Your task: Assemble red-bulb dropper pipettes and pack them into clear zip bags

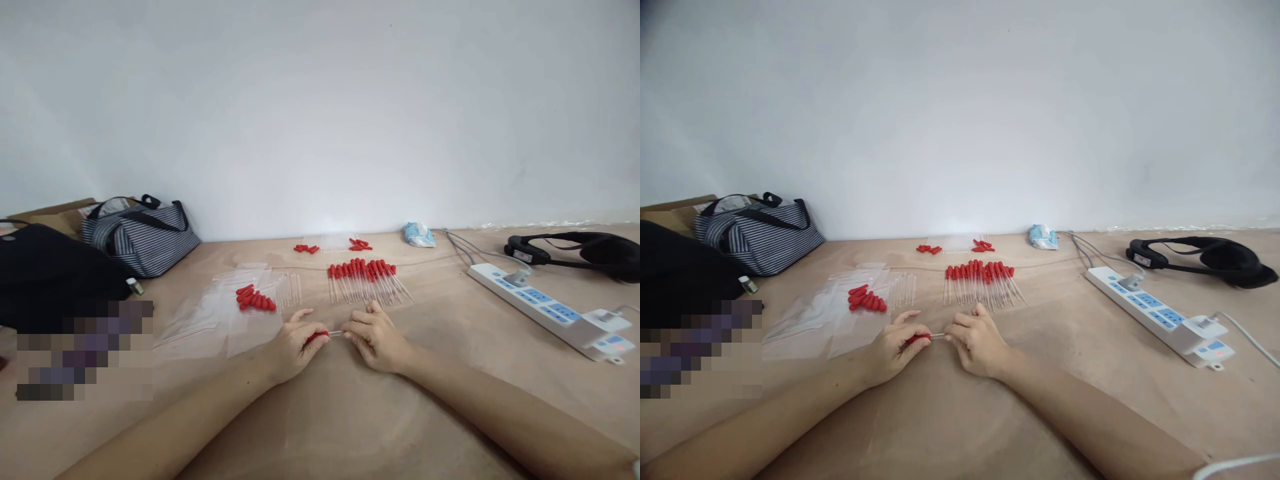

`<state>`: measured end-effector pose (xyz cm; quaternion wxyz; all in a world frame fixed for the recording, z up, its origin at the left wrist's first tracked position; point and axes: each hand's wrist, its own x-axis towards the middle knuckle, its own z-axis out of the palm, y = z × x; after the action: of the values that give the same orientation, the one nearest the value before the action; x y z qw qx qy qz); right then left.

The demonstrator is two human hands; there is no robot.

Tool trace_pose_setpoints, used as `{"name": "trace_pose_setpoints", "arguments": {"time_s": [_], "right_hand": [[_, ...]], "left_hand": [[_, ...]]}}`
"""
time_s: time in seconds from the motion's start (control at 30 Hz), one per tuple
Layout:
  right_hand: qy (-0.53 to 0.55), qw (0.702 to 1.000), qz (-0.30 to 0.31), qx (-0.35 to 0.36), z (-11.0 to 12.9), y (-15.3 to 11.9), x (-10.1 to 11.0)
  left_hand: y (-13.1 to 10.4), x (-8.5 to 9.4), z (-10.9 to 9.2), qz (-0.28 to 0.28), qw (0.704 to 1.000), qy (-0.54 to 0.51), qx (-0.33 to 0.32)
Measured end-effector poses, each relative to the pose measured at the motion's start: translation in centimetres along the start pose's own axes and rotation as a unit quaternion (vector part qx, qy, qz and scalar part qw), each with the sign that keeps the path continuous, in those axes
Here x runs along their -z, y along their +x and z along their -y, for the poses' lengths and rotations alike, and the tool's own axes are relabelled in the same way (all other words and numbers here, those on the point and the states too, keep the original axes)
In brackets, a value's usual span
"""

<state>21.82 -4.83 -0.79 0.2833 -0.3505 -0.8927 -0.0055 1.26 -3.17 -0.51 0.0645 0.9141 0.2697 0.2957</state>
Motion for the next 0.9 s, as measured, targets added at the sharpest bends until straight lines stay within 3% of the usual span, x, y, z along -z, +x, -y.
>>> {"name": "trace_pose_setpoints", "arguments": {"time_s": [0.43, 0.63, 0.7, 0.8, 0.9], "right_hand": [[0.012, 0.999, 0.033, -0.032, 1.0, 0.6, -0.7], [-0.039, 0.996, 0.062, -0.045, 0.8, 0.8, 0.5], [-0.037, 0.995, 0.048, -0.085, -0.2, 0.7, 0.7], [-0.003, 0.980, -0.008, -0.201, -2.5, 0.9, 0.6], [0.017, 0.949, -0.066, -0.307, -4.7, 1.9, 0.1]], "left_hand": [[0.3, 0.5, 0.0, 0.000, 0.997, 0.039, -0.060], [0.1, 0.8, 1.1, -0.022, 0.998, 0.061, -0.011], [0.0, 0.9, 1.2, -0.027, 0.996, 0.057, 0.056], [0.0, 0.9, 1.2, 0.006, 0.989, 0.031, 0.142], [0.1, 0.8, 1.3, 0.058, 0.989, 0.010, 0.138]]}}
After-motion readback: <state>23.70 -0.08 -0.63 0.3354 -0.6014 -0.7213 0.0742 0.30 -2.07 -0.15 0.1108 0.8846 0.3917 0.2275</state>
